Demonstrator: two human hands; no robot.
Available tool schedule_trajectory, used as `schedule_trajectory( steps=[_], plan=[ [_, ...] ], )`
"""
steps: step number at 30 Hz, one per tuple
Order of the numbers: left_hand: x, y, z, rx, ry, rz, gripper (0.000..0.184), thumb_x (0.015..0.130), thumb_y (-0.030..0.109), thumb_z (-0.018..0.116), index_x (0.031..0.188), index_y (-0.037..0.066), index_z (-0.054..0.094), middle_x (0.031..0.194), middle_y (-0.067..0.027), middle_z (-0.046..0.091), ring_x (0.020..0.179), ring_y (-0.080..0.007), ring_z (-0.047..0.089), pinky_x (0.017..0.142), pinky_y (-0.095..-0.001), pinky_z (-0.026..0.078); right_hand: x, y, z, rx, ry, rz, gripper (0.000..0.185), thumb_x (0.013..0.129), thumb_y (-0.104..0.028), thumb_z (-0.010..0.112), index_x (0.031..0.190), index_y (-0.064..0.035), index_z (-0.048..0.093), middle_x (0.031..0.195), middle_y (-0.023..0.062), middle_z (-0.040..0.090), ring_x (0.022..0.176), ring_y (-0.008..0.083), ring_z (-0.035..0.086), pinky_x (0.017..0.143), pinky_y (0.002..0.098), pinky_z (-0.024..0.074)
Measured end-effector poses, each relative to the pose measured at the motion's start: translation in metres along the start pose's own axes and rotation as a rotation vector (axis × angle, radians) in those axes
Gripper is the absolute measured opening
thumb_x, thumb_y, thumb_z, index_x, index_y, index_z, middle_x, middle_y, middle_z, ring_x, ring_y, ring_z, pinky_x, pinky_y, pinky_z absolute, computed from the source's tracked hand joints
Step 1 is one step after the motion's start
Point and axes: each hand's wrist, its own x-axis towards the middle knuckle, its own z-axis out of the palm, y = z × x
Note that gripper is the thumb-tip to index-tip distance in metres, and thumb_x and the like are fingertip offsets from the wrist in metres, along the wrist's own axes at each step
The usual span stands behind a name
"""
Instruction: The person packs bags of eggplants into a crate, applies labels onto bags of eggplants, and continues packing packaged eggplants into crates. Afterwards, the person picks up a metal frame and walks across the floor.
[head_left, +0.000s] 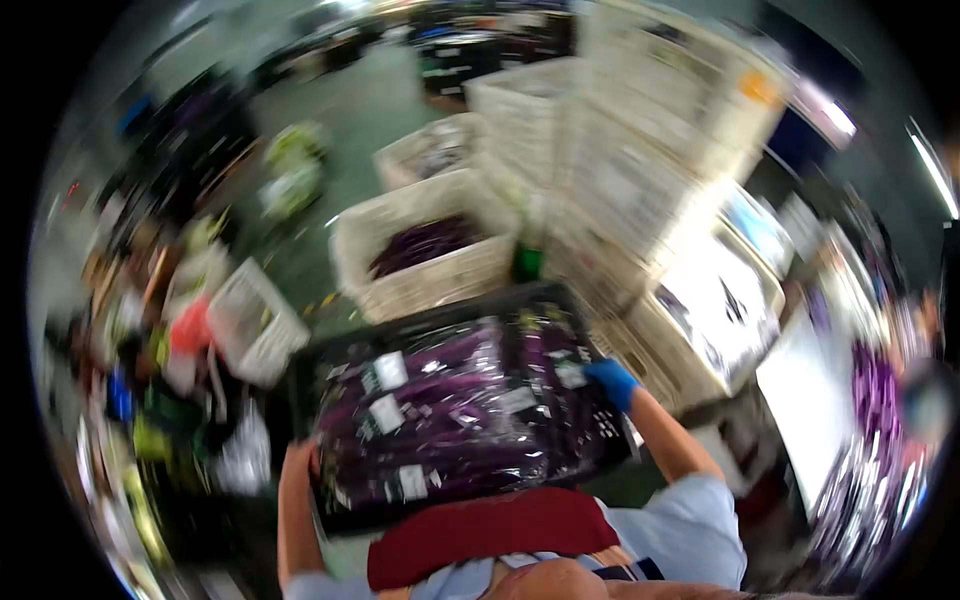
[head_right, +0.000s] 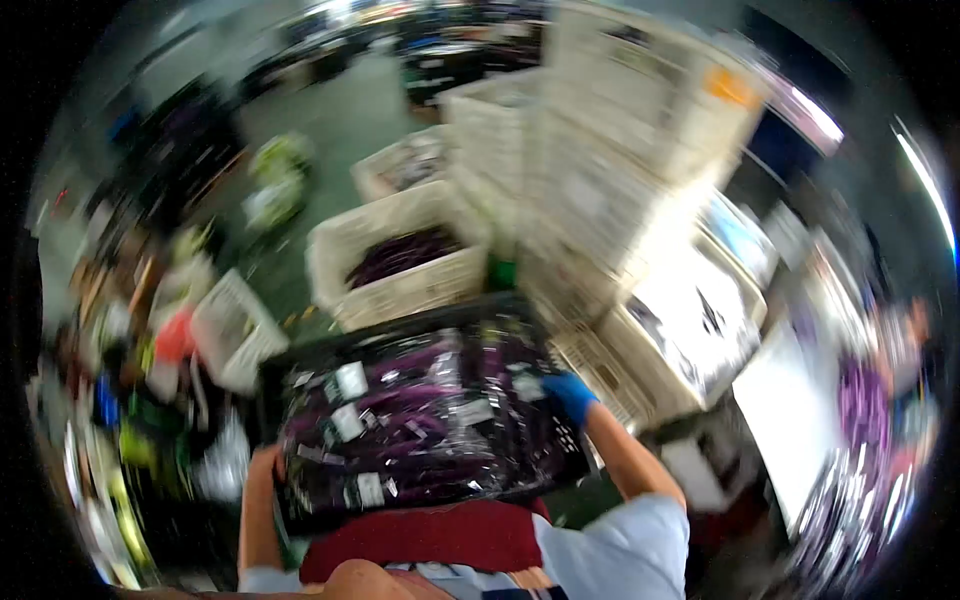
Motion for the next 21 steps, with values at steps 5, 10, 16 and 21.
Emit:
schedule_trajectory(
  steps=[5,10,16,21],
  plan=[
    [0.028,0.02,-0.058,0.052,0.178,-0.126,0.037,0.081,0.025,0.051,0.05,0.01,0.038,0.042,-0.0022,0.035,0.038,-0.0147,0.035,0.041,-0.0284,0.03,0.051,0.04,0.047,-0.188,0.164,-0.036,0.025,0.072,-0.015,0.059,0.091,0.001,0.06,0.078,0.0066,0.06,0.067,0.0164,0.054,0.062,0.0324,0.0447],
    [-0.007,0.074,-0.028,-0.244,0.059,-0.127,0.023,0.081,0.024,0.053,0.087,0.002,0.054,0.088,-0.013,0.055,0.081,-0.0224,0.051,0.072,-0.0266,0.041,0.037,0.092,0.056,-0.118,0.334,-0.087,0.03,0.073,-0.018,0.059,0.094,0.0044,0.059,0.078,0.0067,0.059,0.065,0.0157,0.053,0.06,0.0309,0.0436],
    [0.157,0.109,0.02,0.276,-0.335,0.04,0.035,0.082,0.026,0.05,0.053,0.01,0.038,0.044,-0.0018,0.036,0.038,-0.0136,0.034,0.041,-0.0277,0.03,-0.088,0.062,0.066,0.095,0.617,-0.141,0.024,0.074,-0.018,0.059,0.091,-0.0008,0.059,0.072,0.0062,0.058,0.056,0.0106,0.049,0.047,0.0249,0.0375],
    [0.175,0.141,0.152,0.452,-0.541,0.085,0.037,0.081,0.026,0.052,0.051,0.01,0.037,0.044,-0.0014,0.034,0.039,-0.0132,0.034,0.04,-0.0275,0.03,-0.118,0.152,-0.026,0.19,0.897,-0.107,0.015,0.073,-0.017,0.058,0.079,-0.003,0.057,0.059,0.0035,0.052,0.046,0.0139,0.046,0.041,0.0285,0.0355]
  ],
)
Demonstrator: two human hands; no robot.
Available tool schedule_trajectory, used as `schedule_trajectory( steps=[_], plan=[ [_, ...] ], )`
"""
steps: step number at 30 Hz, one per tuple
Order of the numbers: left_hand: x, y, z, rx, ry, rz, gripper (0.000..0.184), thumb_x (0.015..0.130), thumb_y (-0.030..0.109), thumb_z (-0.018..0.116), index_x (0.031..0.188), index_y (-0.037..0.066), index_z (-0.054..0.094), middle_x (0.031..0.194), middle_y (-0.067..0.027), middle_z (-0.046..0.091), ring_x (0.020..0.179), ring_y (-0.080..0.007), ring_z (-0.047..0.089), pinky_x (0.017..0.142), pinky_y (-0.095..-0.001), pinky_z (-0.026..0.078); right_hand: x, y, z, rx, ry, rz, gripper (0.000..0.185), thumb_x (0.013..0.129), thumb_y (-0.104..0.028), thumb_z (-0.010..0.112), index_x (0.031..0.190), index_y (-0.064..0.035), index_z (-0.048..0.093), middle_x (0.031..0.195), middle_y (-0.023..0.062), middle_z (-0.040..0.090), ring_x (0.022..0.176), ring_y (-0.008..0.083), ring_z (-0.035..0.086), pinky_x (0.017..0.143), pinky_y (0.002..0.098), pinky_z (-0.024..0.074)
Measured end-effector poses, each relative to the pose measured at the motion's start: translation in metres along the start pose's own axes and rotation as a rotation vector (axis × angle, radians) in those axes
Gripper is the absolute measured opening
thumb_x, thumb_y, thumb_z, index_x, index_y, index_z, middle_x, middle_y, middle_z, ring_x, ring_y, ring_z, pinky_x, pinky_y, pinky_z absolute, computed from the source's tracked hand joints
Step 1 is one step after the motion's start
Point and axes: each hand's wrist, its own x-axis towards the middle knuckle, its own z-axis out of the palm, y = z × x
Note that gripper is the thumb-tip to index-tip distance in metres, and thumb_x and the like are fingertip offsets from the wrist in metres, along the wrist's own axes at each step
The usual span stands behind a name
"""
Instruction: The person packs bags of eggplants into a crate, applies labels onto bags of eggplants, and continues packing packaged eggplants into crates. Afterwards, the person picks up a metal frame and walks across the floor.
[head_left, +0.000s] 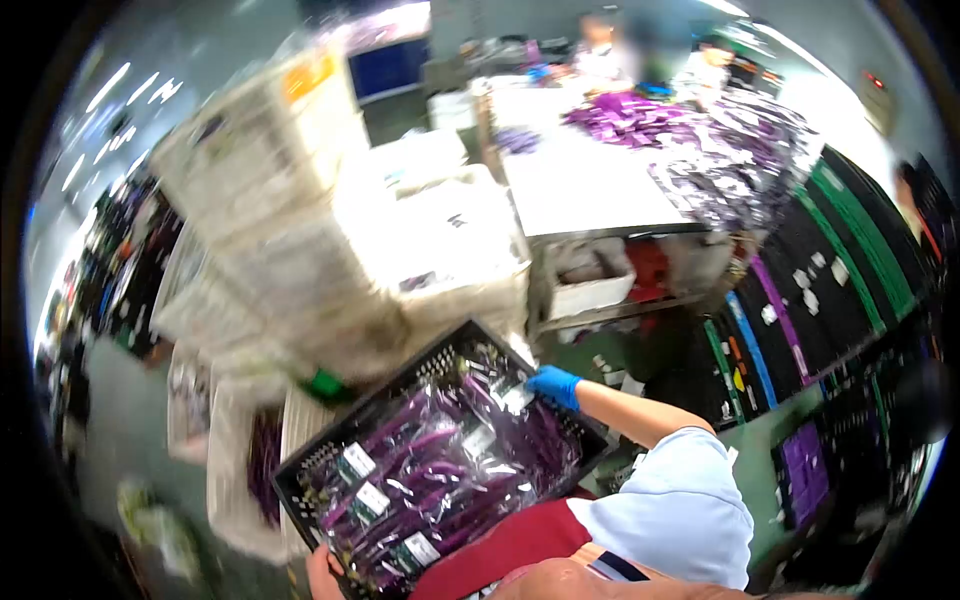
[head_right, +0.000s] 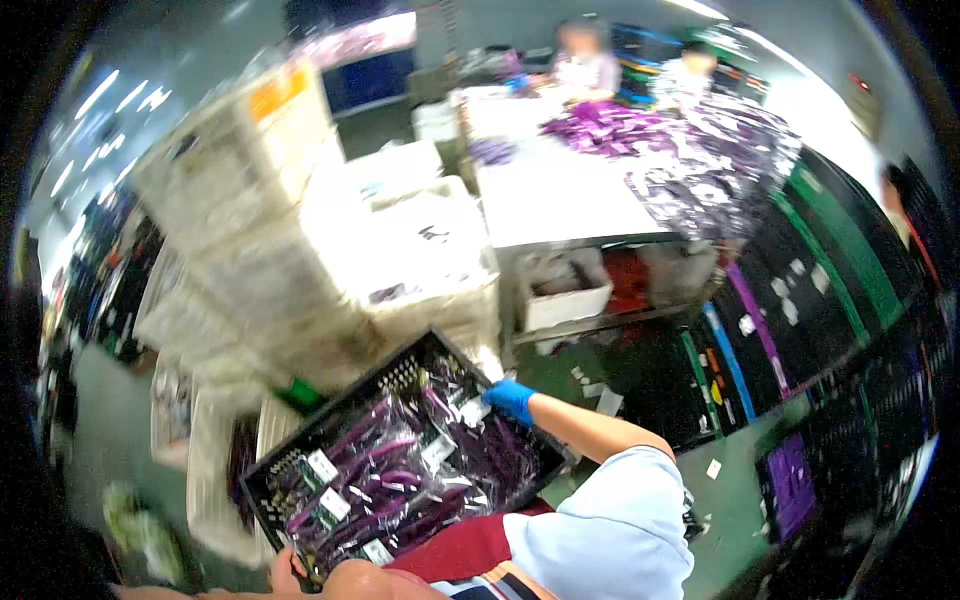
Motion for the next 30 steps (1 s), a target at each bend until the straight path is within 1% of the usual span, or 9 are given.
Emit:
schedule_trajectory(
  steps=[3,7,13,14,19,21,25,29,30],
  plan=[
    [0.092,0.031,0.047,0.168,-0.183,-0.158,0.032,0.089,0.029,0.043,0.063,0.014,0.033,0.055,-0.0009,0.031,0.048,-0.0135,0.027,0.051,-0.0342,0.031,-0.029,-0.019,-0.047,0.097,0.054,0.071,0.01,0.074,-0.016,0.056,0.069,-0.0085,0.053,0.054,0.0022,0.047,0.043,0.012,0.04,0.037,0.0278,0.0286],
    [0.025,0.147,0.182,0.135,-0.072,-0.134,0.039,0.087,0.031,0.046,0.055,0.013,0.033,0.049,-0.0024,0.031,0.045,-0.0148,0.032,0.048,-0.0344,0.035,-0.005,-0.018,-0.095,0.152,0.16,0.139,0.012,0.072,-0.02,0.056,0.065,-0.0104,0.052,0.052,0.0024,0.043,0.039,0.0128,0.039,0.036,0.0272,0.0273],
    [0.138,0.15,0.219,0.105,-0.507,0.398,0.038,0.08,0.028,0.054,0.05,0.009,0.041,0.042,-0.0022,0.036,0.036,-0.0146,0.035,0.036,-0.0291,0.029,0.016,-0.027,-0.129,0.276,0.258,0.106,0.012,0.07,-0.016,0.056,0.06,-0.0122,0.051,0.051,0.0013,0.043,0.041,0.0122,0.038,0.037,0.0266,0.0295],
    [0.185,0.149,0.236,0.408,-0.312,0.075,0.037,0.08,0.03,0.055,0.05,0.009,0.044,0.039,-0.0034,0.038,0.032,-0.016,0.035,0.032,-0.0302,0.027,0.015,-0.031,-0.129,0.286,0.276,0.088,0.013,0.07,-0.016,0.056,0.059,-0.012,0.05,0.052,0.0015,0.044,0.041,0.0126,0.039,0.038,0.0269,0.03],
    [0.206,0.117,0.235,0.198,-0.415,0.169,0.035,0.078,0.031,0.06,0.056,0.009,0.044,0.041,-0.0019,0.041,0.029,-0.0128,0.033,0.031,-0.0282,0.023,0.035,-0.014,-0.114,0.324,0.259,0.331,0.009,0.071,-0.014,0.053,0.063,-0.0109,0.055,0.056,0.001,0.048,0.047,0.0133,0.045,0.043,0.0267,0.0353],
    [0.183,0.117,0.23,0.156,-0.391,0.148,0.028,0.08,0.026,0.059,0.065,0.006,0.045,0.044,-0.0015,0.04,0.031,-0.0119,0.034,0.032,-0.028,0.023,0.032,0.004,-0.116,0.257,0.304,0.183,0.007,0.073,-0.011,0.056,0.079,-0.0081,0.056,0.062,0.0004,0.053,0.049,0.0114,0.048,0.045,0.0251,0.0378],
    [0.165,0.113,0.222,0.222,-0.314,0.037,0.023,0.083,0.022,0.055,0.074,0.007,0.041,0.05,-0.0006,0.039,0.039,-0.0113,0.034,0.038,-0.0279,0.029,0.041,0.027,-0.125,0.109,0.408,0.181,0.005,0.075,-0.011,0.055,0.076,-0.0071,0.054,0.062,0.002,0.053,0.05,0.012,0.047,0.045,0.0261,0.039],
    [0.187,0.095,0.217,0.203,-0.281,0.089,0.021,0.083,0.022,0.056,0.08,0.004,0.044,0.051,-0.0005,0.038,0.038,-0.0109,0.032,0.038,-0.0287,0.027,0.062,0.005,-0.115,-0.88,0.78,-0.475,0.018,0.076,-0.008,0.056,0.092,0.0005,0.053,0.081,0.0063,0.054,0.073,0.0145,0.052,0.067,0.0264,0.0434],
    [0.2,0.079,0.218,0.348,-0.183,0.211,0.025,0.08,0.026,0.057,0.083,0.003,0.048,0.059,-0.0072,0.048,0.05,-0.0203,0.045,0.045,-0.0338,0.035,0.065,-0.015,-0.094,-0.766,0.722,-0.58,0.02,0.076,-0.005,0.056,0.094,0.0002,0.053,0.082,0.0072,0.054,0.075,0.0155,0.053,0.069,0.0266,0.0433]
  ],
)
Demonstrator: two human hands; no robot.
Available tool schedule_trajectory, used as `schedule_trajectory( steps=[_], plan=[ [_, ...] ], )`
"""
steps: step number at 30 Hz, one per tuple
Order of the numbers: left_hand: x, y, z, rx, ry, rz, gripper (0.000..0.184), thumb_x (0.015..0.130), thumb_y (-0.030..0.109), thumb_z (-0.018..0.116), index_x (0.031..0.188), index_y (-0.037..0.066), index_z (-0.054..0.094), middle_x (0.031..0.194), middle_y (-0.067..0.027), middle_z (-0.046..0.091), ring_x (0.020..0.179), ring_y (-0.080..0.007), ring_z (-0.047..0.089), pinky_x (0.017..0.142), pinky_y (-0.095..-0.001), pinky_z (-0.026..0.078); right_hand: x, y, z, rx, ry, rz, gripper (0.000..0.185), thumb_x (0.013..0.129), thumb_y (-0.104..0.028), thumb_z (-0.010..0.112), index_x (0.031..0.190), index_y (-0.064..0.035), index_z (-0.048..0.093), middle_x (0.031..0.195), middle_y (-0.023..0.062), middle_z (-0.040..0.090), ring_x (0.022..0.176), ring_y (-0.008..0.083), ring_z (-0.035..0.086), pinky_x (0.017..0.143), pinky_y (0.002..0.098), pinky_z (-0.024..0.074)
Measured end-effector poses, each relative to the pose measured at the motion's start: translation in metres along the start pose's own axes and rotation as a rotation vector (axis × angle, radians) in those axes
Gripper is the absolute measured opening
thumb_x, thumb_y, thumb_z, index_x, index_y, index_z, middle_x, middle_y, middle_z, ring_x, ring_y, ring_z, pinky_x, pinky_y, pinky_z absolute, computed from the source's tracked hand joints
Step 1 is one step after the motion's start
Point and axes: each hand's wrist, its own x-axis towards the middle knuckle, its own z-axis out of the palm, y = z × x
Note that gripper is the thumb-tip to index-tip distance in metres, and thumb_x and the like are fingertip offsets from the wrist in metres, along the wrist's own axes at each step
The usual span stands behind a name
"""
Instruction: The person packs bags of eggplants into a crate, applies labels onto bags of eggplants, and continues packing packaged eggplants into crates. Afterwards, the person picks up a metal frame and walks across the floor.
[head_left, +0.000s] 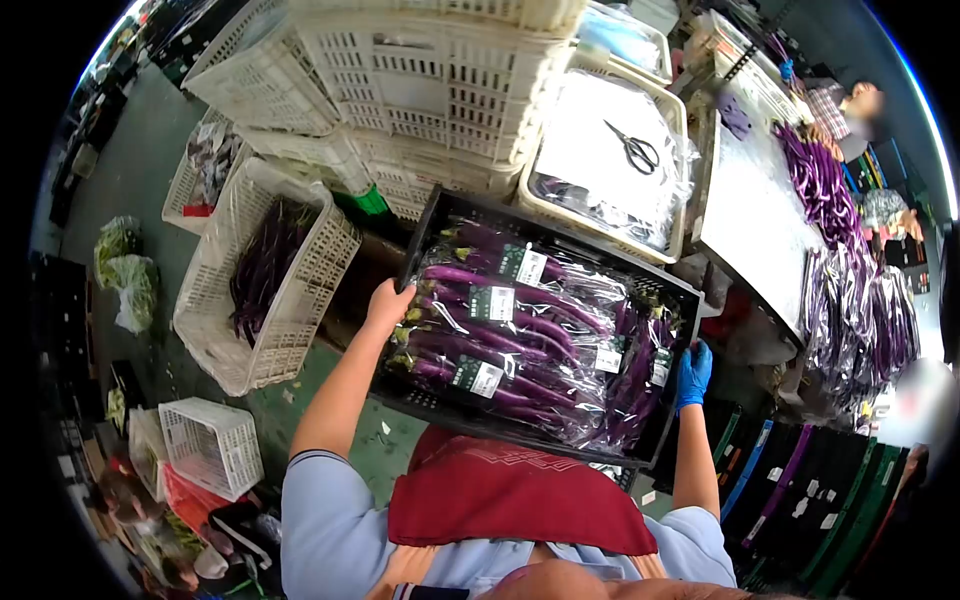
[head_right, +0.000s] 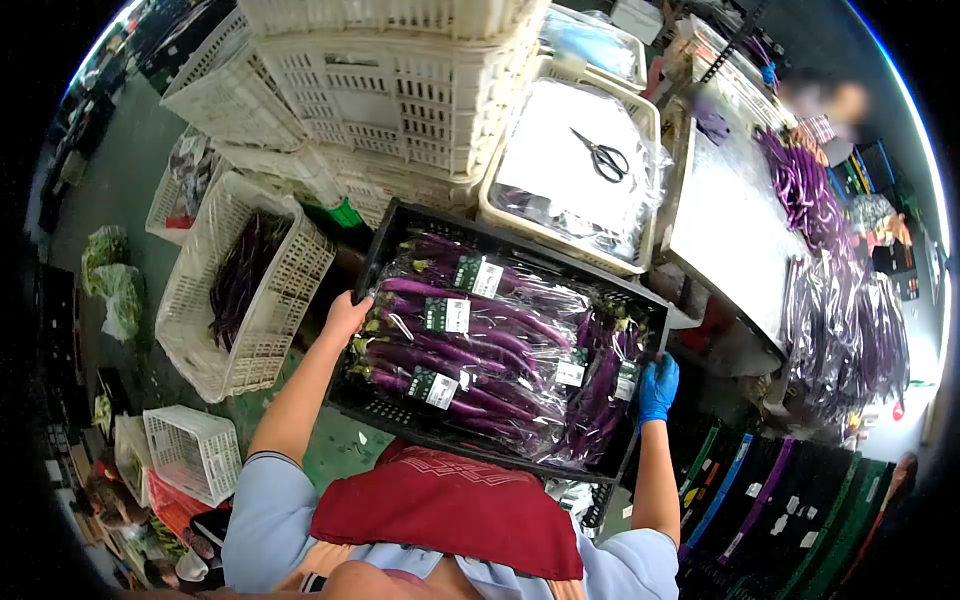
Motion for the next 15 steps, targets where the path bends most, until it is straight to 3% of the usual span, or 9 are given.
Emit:
schedule_trajectory(
  steps=[2,5,6,7,9,10,11,13,15],
  plan=[
    [-0.014,0.014,0.001,0.286,0.233,0.138,0.038,0.075,0.036,0.057,0.089,0.001,0.053,0.076,-0.0168,0.059,0.077,-0.0364,0.056,0.065,-0.0431,0.043,0.013,-0.065,0.016,0.142,-0.092,-0.114,0.021,0.077,-0.001,0.056,0.097,-0.0007,0.053,0.087,0.0072,0.055,0.079,0.0151,0.053,0.072,0.0256,0.043],
    [-0.02,0.031,0.002,0.253,0.295,0.204,0.037,0.078,0.033,0.055,0.097,0.002,0.052,0.086,-0.0191,0.057,0.084,-0.0349,0.054,0.072,-0.0402,0.043,0.022,-0.138,0.061,0.411,-0.434,-0.108,0.021,0.077,0.002,0.054,0.098,-0.0027,0.055,0.086,0.0074,0.057,0.078,0.014,0.054,0.071,0.0242,0.0438],
    [-0.018,0.025,-0.001,0.245,0.354,0.308,0.036,0.078,0.03,0.056,0.099,0.001,0.053,0.09,-0.0192,0.057,0.087,-0.0347,0.053,0.074,-0.0398,0.042,0.03,-0.151,0.085,0.199,-0.447,-0.349,0.032,0.07,0.003,0.057,0.101,-0.0046,0.054,0.087,0.012,0.06,0.076,0.0199,0.058,0.069,0.0295,0.0462],
    [-0.014,0.021,0.002,0.222,0.409,0.444,0.035,0.078,0.027,0.056,0.101,0.001,0.054,0.093,-0.0194,0.056,0.089,-0.0345,0.052,0.077,-0.0395,0.041,0.041,-0.203,0.085,0.139,-0.758,-0.192,0.036,0.069,0.002,0.057,0.104,-0.0051,0.054,0.086,0.0136,0.06,0.078,0.0239,0.058,0.07,0.0312,0.0465],
    [-0.038,0.072,-0.008,0.188,0.412,0.371,0.031,0.074,0.016,0.059,0.102,0.001,0.057,0.097,-0.0172,0.057,0.092,-0.0329,0.052,0.079,-0.0382,0.041,0.047,-0.221,0.133,0.183,-0.637,-0.559,0.033,0.073,-0.003,0.053,0.106,-0.0046,0.054,0.085,0.0161,0.059,0.076,0.0282,0.057,0.072,0.0341,0.0458],
    [-0.042,0.089,-0.004,0.307,0.393,0.401,0.028,0.074,0.011,0.057,0.101,0.0,0.057,0.096,-0.0167,0.057,0.092,-0.0328,0.052,0.08,-0.0401,0.041,0.054,-0.191,0.196,0.222,-0.868,-0.317,0.033,0.073,-0.006,0.054,0.105,-0.0041,0.054,0.086,0.018,0.058,0.076,0.0298,0.056,0.073,0.0372,0.0459],
    [-0.039,0.065,0.006,0.352,0.469,0.717,0.022,0.076,0.007,0.055,0.096,-0.001,0.057,0.094,-0.016,0.057,0.09,-0.0327,0.052,0.079,-0.0422,0.041,0.056,-0.239,0.17,0.288,-0.726,-0.374,0.029,0.072,-0.008,0.054,0.1,-0.0031,0.055,0.086,0.0196,0.058,0.077,0.0341,0.056,0.072,0.0406,0.0456],
    [-0.036,0.049,0.028,0.285,0.171,0.729,0.016,0.077,0.004,0.052,0.092,0.0,0.055,0.094,-0.016,0.054,0.092,-0.0304,0.05,0.08,-0.0413,0.041,0.06,-0.231,0.215,0.059,-0.633,-0.685,0.03,0.071,-0.017,0.059,0.098,-0.0052,0.054,0.093,0.0179,0.057,0.083,0.038,0.054,0.071,0.0435,0.0452],
    [-0.035,0.065,0.054,0.535,-0.006,0.779,0.027,0.082,0.01,0.051,0.107,0.001,0.051,0.109,-0.0165,0.05,0.104,-0.032,0.046,0.089,-0.0412,0.036,0.065,-0.239,0.204,-0.191,-0.993,-0.41,0.037,0.073,-0.039,0.053,0.088,-0.0055,0.061,0.09,0.0207,0.059,0.083,0.0378,0.056,0.072,0.0438,0.046]
  ],
)
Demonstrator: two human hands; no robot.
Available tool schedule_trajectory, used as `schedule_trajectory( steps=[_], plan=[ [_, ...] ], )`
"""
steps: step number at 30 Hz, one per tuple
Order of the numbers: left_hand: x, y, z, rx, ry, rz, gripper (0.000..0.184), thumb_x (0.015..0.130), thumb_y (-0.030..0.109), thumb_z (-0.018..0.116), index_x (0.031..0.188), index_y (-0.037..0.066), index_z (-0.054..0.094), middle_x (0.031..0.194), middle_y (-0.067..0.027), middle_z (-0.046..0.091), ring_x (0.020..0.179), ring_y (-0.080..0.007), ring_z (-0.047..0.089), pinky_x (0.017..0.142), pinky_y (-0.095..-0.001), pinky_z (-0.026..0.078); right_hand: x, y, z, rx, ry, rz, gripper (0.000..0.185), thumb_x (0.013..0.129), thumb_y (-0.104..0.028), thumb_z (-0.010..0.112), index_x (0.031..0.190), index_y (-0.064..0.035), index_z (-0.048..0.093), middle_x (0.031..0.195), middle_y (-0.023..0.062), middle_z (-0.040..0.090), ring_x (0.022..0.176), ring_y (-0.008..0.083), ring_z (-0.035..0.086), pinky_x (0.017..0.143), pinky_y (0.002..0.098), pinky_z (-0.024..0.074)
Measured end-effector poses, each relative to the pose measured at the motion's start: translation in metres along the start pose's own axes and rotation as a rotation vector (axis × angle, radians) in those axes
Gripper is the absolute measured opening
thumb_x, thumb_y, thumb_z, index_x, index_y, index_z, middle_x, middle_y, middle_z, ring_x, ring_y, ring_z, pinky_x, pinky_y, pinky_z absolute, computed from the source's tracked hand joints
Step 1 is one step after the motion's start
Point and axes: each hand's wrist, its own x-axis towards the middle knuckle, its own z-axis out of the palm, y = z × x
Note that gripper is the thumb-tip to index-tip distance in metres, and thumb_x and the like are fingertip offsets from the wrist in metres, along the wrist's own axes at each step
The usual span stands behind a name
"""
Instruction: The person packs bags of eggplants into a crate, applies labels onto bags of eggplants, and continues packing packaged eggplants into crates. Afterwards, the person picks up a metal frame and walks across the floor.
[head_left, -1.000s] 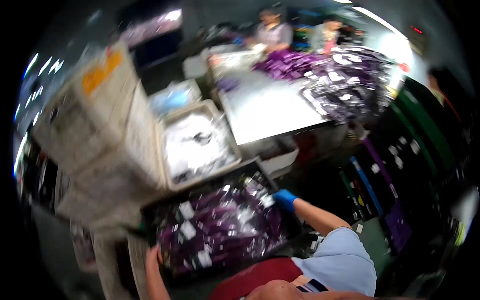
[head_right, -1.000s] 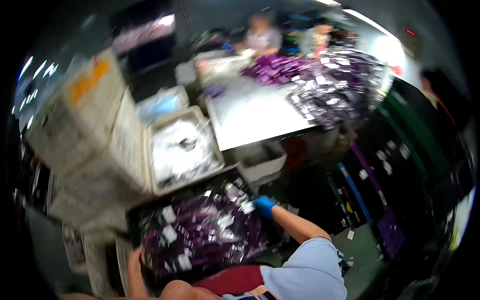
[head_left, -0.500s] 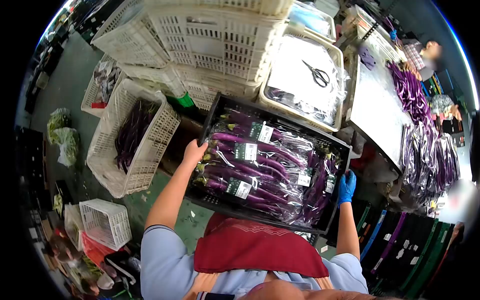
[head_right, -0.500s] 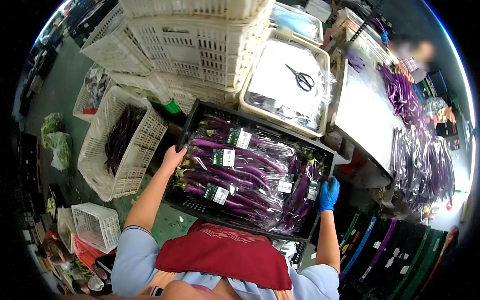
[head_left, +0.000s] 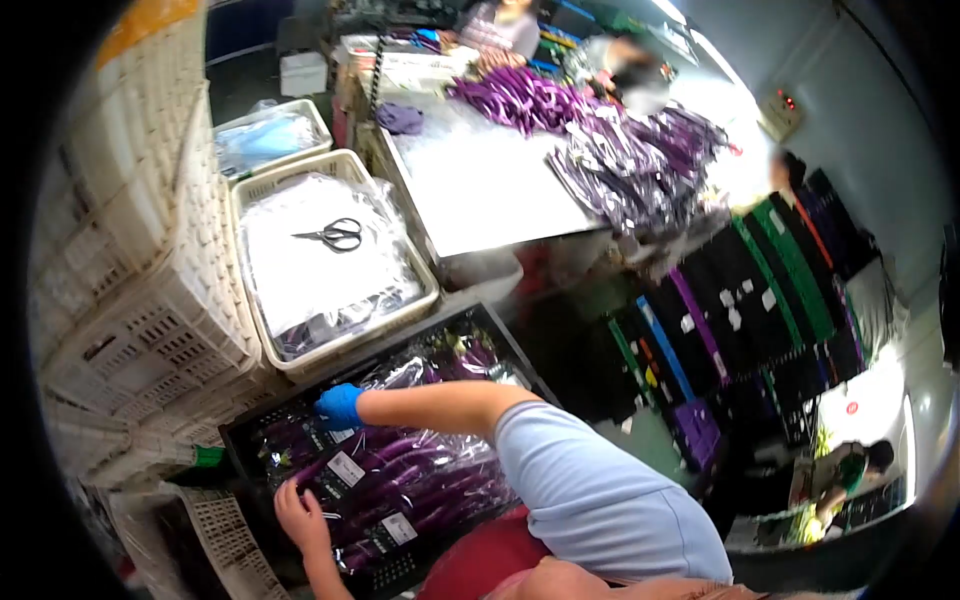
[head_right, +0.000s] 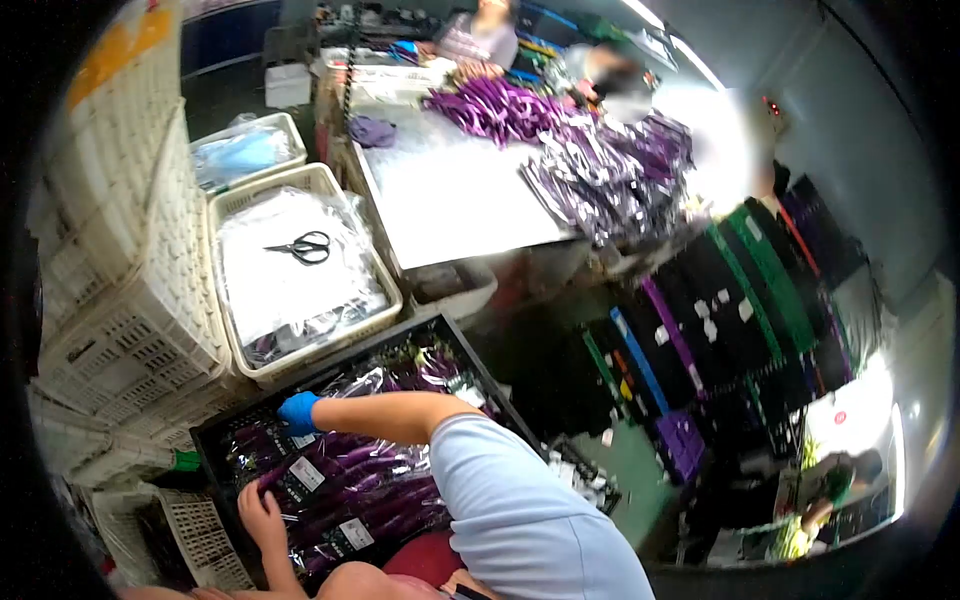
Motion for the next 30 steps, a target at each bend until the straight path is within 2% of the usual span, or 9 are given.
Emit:
schedule_trajectory(
  steps=[2,3,6,10,14,19,25,28,30],
  plan=[
    [0.014,-0.004,0.008,0.301,-0.051,-0.14,0.045,0.082,0.014,0.052,0.123,0.002,0.038,0.124,-0.017,0.041,0.116,-0.0321,0.038,0.098,-0.0406,0.028,0.014,-0.002,0.007,0.146,-0.011,-0.017,0.044,0.072,-0.045,0.053,0.088,-0.0057,0.063,0.088,0.0211,0.06,0.085,0.0368,0.057,0.073,0.0428,0.046],
    [0.024,-0.004,0.005,0.336,-0.232,-0.264,0.06,0.081,0.019,0.055,0.131,0.004,0.026,0.133,-0.0166,0.032,0.124,-0.0311,0.029,0.102,-0.041,0.023,0.007,-0.001,-0.006,0.157,-0.055,-0.011,0.046,0.072,-0.048,0.054,0.091,-0.0068,0.063,0.09,0.0205,0.06,0.086,0.0366,0.057,0.074,0.0423,0.046],
    [0.041,0.0,-0.003,0.202,-0.369,-0.376,0.064,0.079,0.023,0.058,0.131,0.003,0.027,0.133,-0.0172,0.032,0.124,-0.0312,0.028,0.102,-0.0413,0.023,0.013,0.026,-0.012,0.062,-0.29,0.028,0.05,0.068,-0.05,0.059,0.1,-0.0104,0.061,0.095,0.017,0.061,0.089,0.0339,0.057,0.075,0.0403,0.0453],
    [0.039,-0.027,0.011,0.264,-0.385,-0.419,0.073,0.075,0.028,0.062,0.13,-0.002,0.025,0.132,-0.0196,0.033,0.124,-0.0313,0.029,0.102,-0.0408,0.023,-0.008,0.043,-0.024,0.15,-0.291,-0.083,0.049,0.062,-0.04,0.066,0.101,-0.0105,0.061,0.092,0.0162,0.062,0.086,0.0314,0.059,0.074,0.0388,0.0457],
    [0.038,-0.029,0.013,0.284,-0.374,-0.423,0.065,0.074,0.026,0.064,0.124,-0.005,0.035,0.128,-0.0198,0.038,0.122,-0.032,0.031,0.101,-0.0403,0.026,-0.031,0.048,-0.04,0.023,-0.319,-0.014,0.042,0.059,-0.033,0.069,0.094,-0.009,0.063,0.086,0.0166,0.062,0.079,0.0321,0.06,0.067,0.0398,0.0477],
    [0.028,-0.04,0.012,0.216,-0.278,-0.269,0.054,0.071,0.018,0.065,0.114,-0.007,0.043,0.117,-0.0209,0.045,0.113,-0.0346,0.039,0.097,-0.041,0.029,-0.026,0.06,-0.022,0.021,-0.137,-0.091,0.033,0.059,-0.028,0.068,0.084,-0.0078,0.063,0.082,0.0173,0.061,0.077,0.0358,0.059,0.065,0.0423,0.0474],
    [0.026,-0.041,0.022,0.266,-0.192,-0.3,0.046,0.071,0.012,0.063,0.11,-0.005,0.046,0.112,-0.0197,0.048,0.109,-0.0346,0.042,0.094,-0.0406,0.033,-0.016,0.073,0.007,0.01,-0.067,-0.118,0.036,0.062,-0.03,0.067,0.089,-0.0073,0.06,0.083,0.0177,0.06,0.079,0.0374,0.057,0.064,0.043,0.0465],
    [0.031,-0.038,0.007,0.286,-0.312,-0.245,0.039,0.07,0.007,0.063,0.105,-0.003,0.05,0.102,-0.0179,0.051,0.102,-0.0338,0.045,0.088,-0.0405,0.037,-0.021,0.067,0.005,-0.088,-0.109,-0.179,0.039,0.062,-0.032,0.068,0.09,-0.0064,0.058,0.082,0.0186,0.059,0.079,0.0376,0.057,0.065,0.0432,0.0468],
    [0.032,-0.039,0.003,0.317,-0.321,-0.211,0.027,0.066,0.006,0.066,0.09,-0.002,0.056,0.095,-0.0164,0.052,0.097,-0.0329,0.047,0.082,-0.0397,0.039,-0.025,0.066,0.004,-0.067,-0.048,-0.19,0.035,0.062,-0.029,0.067,0.086,-0.0062,0.059,0.082,0.019,0.059,0.079,0.0379,0.056,0.064,0.0434,0.0469]
  ],
)
